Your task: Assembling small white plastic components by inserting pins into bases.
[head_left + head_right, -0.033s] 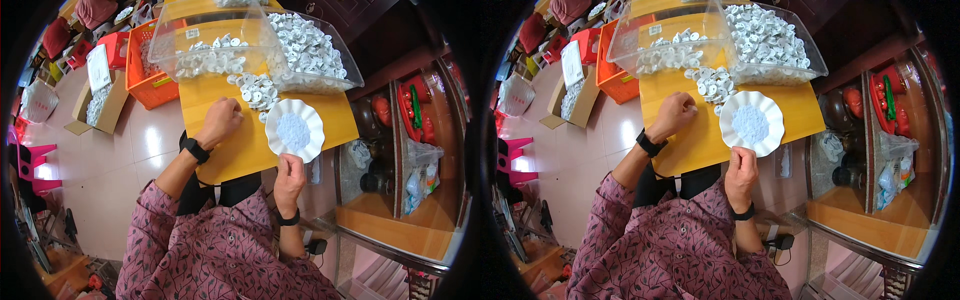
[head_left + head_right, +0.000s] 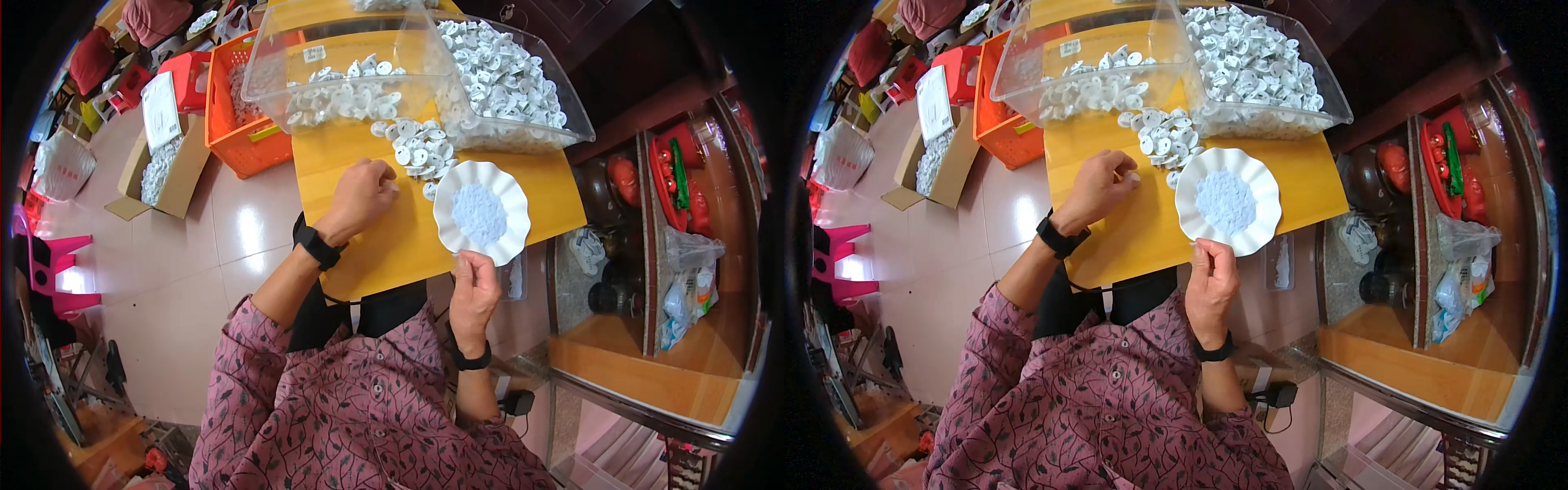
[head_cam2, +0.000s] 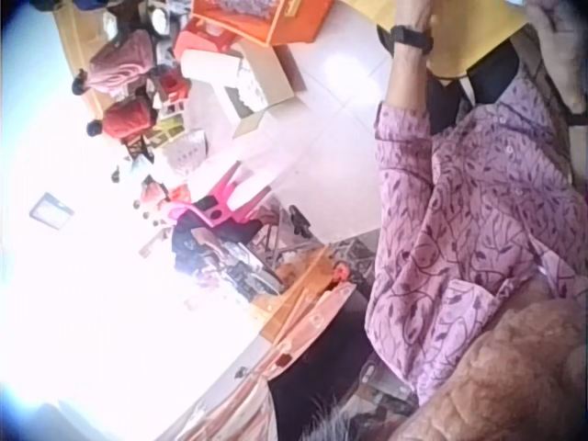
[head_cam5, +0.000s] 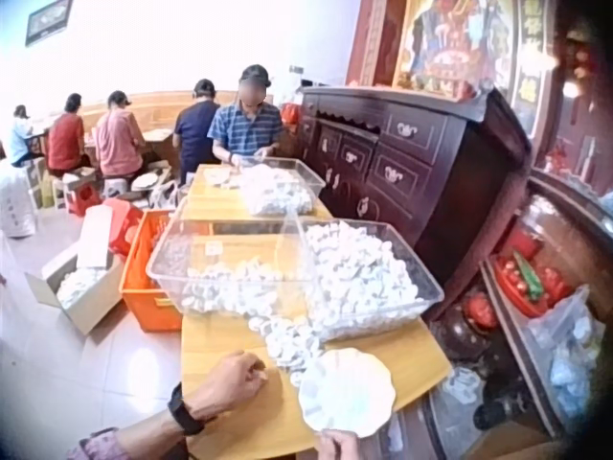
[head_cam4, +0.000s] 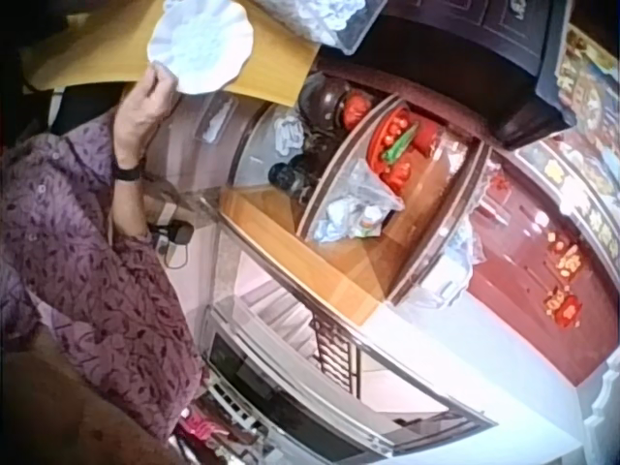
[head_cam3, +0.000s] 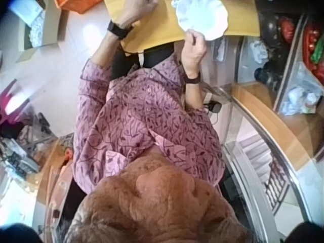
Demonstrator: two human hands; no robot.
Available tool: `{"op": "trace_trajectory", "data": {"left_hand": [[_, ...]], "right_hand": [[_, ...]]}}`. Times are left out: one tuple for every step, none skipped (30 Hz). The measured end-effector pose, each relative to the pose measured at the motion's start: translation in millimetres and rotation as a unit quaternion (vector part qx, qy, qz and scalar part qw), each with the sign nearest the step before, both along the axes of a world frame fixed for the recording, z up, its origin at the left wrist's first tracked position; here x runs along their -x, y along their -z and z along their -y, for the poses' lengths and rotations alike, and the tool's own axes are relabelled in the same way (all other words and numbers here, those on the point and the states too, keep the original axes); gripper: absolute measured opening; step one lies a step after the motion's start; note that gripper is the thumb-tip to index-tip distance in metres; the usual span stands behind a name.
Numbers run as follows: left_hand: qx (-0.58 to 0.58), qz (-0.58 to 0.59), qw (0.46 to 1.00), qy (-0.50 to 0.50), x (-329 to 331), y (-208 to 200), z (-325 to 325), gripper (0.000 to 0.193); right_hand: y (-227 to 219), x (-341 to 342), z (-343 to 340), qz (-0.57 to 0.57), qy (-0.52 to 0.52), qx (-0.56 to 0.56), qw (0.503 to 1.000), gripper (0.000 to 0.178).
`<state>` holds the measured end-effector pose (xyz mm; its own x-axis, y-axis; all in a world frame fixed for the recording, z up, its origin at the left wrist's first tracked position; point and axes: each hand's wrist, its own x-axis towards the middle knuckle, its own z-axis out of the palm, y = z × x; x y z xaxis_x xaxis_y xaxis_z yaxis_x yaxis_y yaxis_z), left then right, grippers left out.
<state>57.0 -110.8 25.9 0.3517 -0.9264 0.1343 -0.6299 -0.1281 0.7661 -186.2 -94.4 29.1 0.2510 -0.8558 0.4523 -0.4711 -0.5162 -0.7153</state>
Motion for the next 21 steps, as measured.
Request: {"op": "trace_trajectory", "data": {"left_hand": [[-0.008, -0.074, 0.997, 0.001, 1.8, -8.0, -4.6, 0.022], [-0.01, -0.075, 0.997, 0.0, 1.7, -15.1, -9.0, 0.022], [-0.041, -0.19, 0.981, 0.026, -0.3, -23.6, -15.3, 0.025], [-0.072, -0.304, 0.948, 0.053, -0.4, -30.6, -19.9, 0.027], [-0.073, -0.305, 0.948, 0.053, 0.7, -38.8, -25.3, 0.027], [-0.077, -0.363, 0.926, 0.069, 2.4, -46.7, -31.5, 0.026], [-0.081, -0.42, 0.9, 0.084, 4.8, -49.6, -37.4, 0.026], [-0.082, -0.421, 0.899, 0.084, 8.2, -47.3, -43.3, 0.026], [-0.059, -0.472, 0.875, 0.087, 11.5, -44.4, -50.7, 0.025], [-0.035, -0.521, 0.848, 0.09, 14.4, -41.3, -57.7, 0.024], [-0.035, -0.55, 0.828, 0.099, 16.1, -38.0, -64.0, 0.024], [-0.035, -0.551, 0.828, 0.097, 19.8, -34.5, -69.6, 0.024], [-0.034, -0.6, 0.794, 0.089, 24.2, -31.0, -75.0, 0.024], [-0.031, -0.646, 0.758, 0.081, 28.1, -26.7, -80.2, 0.024], [-0.019, -0.664, 0.743, 0.086, 31.3, -19.4, -84.6, 0.025], [-0.018, -0.664, 0.743, 0.084, 35.5, -13.1, -87.9, 0.025], [-0.005, -0.678, 0.73, 0.079, 40.5, -7.6, -90.1, 0.025], [0.007, -0.692, 0.718, 0.075, 44.9, -3.3, -92.0, 0.025], [-0.001, -0.703, 0.707, 0.071, 47.6, -0.7, -94.5, 0.025], [-0.001, -0.704, 0.707, 0.07, 50.4, 1.3, -96.7, 0.025], [0.006, -0.718, 0.693, 0.07, 53.4, 3.0, -98.5, 0.025]], "right_hand": [[-3.1, 0.3, -3.2, 0.099, -0.009, -0.138, 0.985, 0.009], [-6.3, 0.1, -5.3, 0.195, -0.018, -0.272, 0.942, 0.011], [-11.1, -0.1, -6.1, 0.223, -0.036, -0.301, 0.927, 0.015], [-12.5, 0.5, -6.2, 0.222, -0.035, -0.302, 0.926, 0.015], [-13.2, 0.9, -6.1, 0.268, -0.054, -0.334, 0.902, 0.016], [-13.4, 1.0, -6.3, 0.313, -0.073, -0.365, 0.874, 0.016], [-13.4, 1.0, -6.6, 0.313, -0.073, -0.366, 0.873, 0.016], [-13.3, 1.0, -7.0, 0.329, -0.084, -0.381, 0.86, 0.017], [-13.6, -0.1, -7.7, 0.345, -0.097, -0.397, 0.845, 0.017], [-14.6, -1.4, -8.9, 0.345, -0.099, -0.399, 0.844, 0.017], [-16.1, -3.0, -10.3, 0.349, -0.104, -0.405, 0.839, 0.017], [-17.5, -4.2, -11.7, 0.352, -0.11, -0.411, 0.834, 0.017], [-18.8, -5.4, -13.0, 0.351, -0.111, -0.413, 0.833, 0.017], [-20.2, -6.9, -14.4, 0.349, -0.111, -0.417, 0.832, 0.017], [-21.9, -8.6, -15.9, 0.347, -0.111, -0.42, 0.832, 0.017], [-24.6, -10.4, -17.9, 0.345, -0.112, -0.421, 0.831, 0.017], [-27.6, -12.5, -20.4, 0.328, -0.107, -0.408, 0.845, 0.016], [-28.4, -14.2, -22.4, 0.31, -0.101, -0.395, 0.859, 0.015], [-27.6, -16.2, -23.9, 0.309, -0.102, -0.396, 0.859, 0.015], [-26.8, -18.4, -25.1, 0.3, -0.108, -0.378, 0.869, 0.014], [-26.4, -20.3, -26.2, 0.29, -0.114, -0.36, 0.879, 0.014]]}}
